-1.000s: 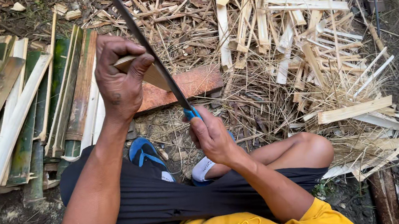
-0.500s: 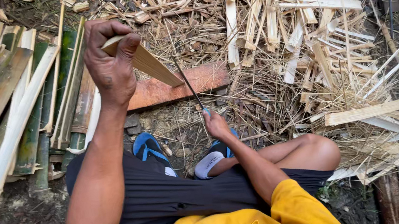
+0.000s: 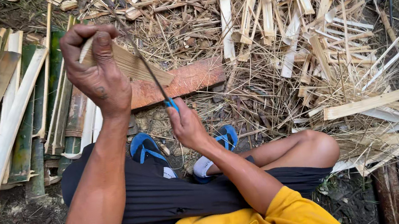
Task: The person sits on the ground and uses a knife to split bamboo strips into thinner slivers. They hold a bamboo piece against a brick and repeatedly strike it with the knife to separate the material, then place the finished slivers into a pile.
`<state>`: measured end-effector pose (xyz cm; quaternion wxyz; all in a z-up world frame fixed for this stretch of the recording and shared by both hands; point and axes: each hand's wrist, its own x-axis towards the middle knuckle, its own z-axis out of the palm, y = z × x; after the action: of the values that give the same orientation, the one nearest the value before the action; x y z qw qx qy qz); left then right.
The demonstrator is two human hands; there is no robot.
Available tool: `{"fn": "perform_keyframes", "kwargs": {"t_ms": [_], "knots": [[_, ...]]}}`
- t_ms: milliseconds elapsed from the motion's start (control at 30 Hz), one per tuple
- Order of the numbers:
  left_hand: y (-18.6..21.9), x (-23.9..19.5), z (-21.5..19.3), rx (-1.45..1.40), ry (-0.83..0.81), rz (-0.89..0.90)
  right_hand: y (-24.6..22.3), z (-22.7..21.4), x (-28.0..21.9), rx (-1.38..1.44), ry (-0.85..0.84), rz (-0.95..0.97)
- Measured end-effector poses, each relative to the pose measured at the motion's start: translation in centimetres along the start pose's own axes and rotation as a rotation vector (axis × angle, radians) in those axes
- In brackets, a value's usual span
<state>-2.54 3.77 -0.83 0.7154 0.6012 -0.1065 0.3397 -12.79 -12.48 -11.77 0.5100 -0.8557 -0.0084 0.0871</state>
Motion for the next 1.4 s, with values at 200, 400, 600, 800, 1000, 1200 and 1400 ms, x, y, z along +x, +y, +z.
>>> {"fn": "perform_keyframes", "kwargs": {"t_ms": [200, 400, 600, 800, 1000, 1200, 1400], "knots": [[-0.6, 1.5, 0.3, -0.094, 0.043, 0.012, 15.3, 2.0, 4.8, -0.188, 0.069, 0.277], [-0.4, 1.0, 0.7, -0.051, -0.01, 0.026, 20.4, 2.8, 2.7, -0.255, 0.094, 0.276], [0.4, 2.6, 0.7, 0.144, -0.234, 0.331, 16.8, 1.3, 2.9, -0.1, 0.009, 0.398], [-0.7, 1.6, 0.0, 0.421, -0.299, 0.201, 2.4, -3.2, 0.0, 0.169, -0.071, -0.004], [-2.0, 1.1, -0.8, 0.436, -0.237, 0.208, 0.5, -2.0, -1.4, 0.194, -0.022, -0.154], [-3.2, 2.5, -2.7, 0.442, -0.157, 0.172, 17.1, 2.5, 3.2, -0.237, 0.048, 0.101], [-2.4, 2.5, -0.5, 0.224, -0.094, 0.147, 14.3, 0.7, 3.7, -0.15, -0.014, 0.229]]}}
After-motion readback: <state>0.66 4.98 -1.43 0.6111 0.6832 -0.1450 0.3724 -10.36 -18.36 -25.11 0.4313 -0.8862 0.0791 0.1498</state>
